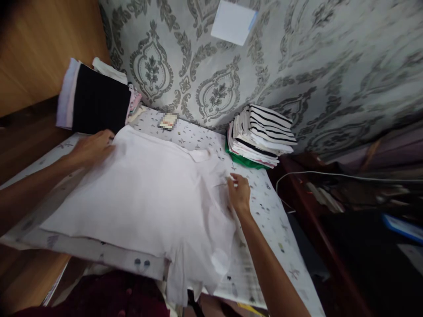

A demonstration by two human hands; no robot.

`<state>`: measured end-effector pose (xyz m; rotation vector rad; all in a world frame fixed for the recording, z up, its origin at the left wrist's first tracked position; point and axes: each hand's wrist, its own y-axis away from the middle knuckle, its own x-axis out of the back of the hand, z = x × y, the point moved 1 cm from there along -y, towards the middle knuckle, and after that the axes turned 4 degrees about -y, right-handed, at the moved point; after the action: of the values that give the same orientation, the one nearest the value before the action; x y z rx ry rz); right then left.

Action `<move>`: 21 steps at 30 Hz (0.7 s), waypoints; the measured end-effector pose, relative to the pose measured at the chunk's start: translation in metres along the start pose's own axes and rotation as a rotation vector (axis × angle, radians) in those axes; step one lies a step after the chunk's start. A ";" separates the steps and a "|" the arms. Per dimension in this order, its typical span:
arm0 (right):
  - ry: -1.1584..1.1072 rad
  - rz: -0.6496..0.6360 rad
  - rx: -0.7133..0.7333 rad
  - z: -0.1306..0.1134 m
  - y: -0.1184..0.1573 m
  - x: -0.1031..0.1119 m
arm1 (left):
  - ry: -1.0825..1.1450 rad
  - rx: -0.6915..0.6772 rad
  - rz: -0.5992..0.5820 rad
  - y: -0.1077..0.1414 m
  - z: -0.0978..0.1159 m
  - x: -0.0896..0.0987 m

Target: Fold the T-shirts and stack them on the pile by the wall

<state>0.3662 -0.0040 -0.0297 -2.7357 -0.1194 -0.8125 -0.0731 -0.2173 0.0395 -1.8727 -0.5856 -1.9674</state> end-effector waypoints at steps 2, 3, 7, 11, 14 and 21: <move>0.111 0.005 -0.041 0.007 0.043 0.024 | 0.020 0.041 -0.082 0.039 -0.014 -0.006; 0.166 -0.001 -0.058 0.009 0.064 0.033 | 0.037 0.088 -0.132 0.059 -0.021 -0.010; 0.364 -0.051 -0.070 0.007 0.133 0.052 | 0.078 0.180 -0.174 0.125 -0.041 -0.029; 0.379 -0.036 -0.007 -0.015 0.168 0.052 | 0.111 0.177 -0.178 0.150 -0.045 -0.042; 0.270 -0.024 -0.061 -0.032 0.178 0.055 | 0.148 0.160 -0.142 0.153 -0.050 -0.042; -0.172 -0.108 -0.431 -0.038 0.198 0.069 | 0.173 0.026 -0.264 0.144 -0.117 -0.051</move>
<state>0.4361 -0.2045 -0.0104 -3.2304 -0.1435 -0.6940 -0.0940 -0.4020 -0.0082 -1.6571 -0.8369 -2.2464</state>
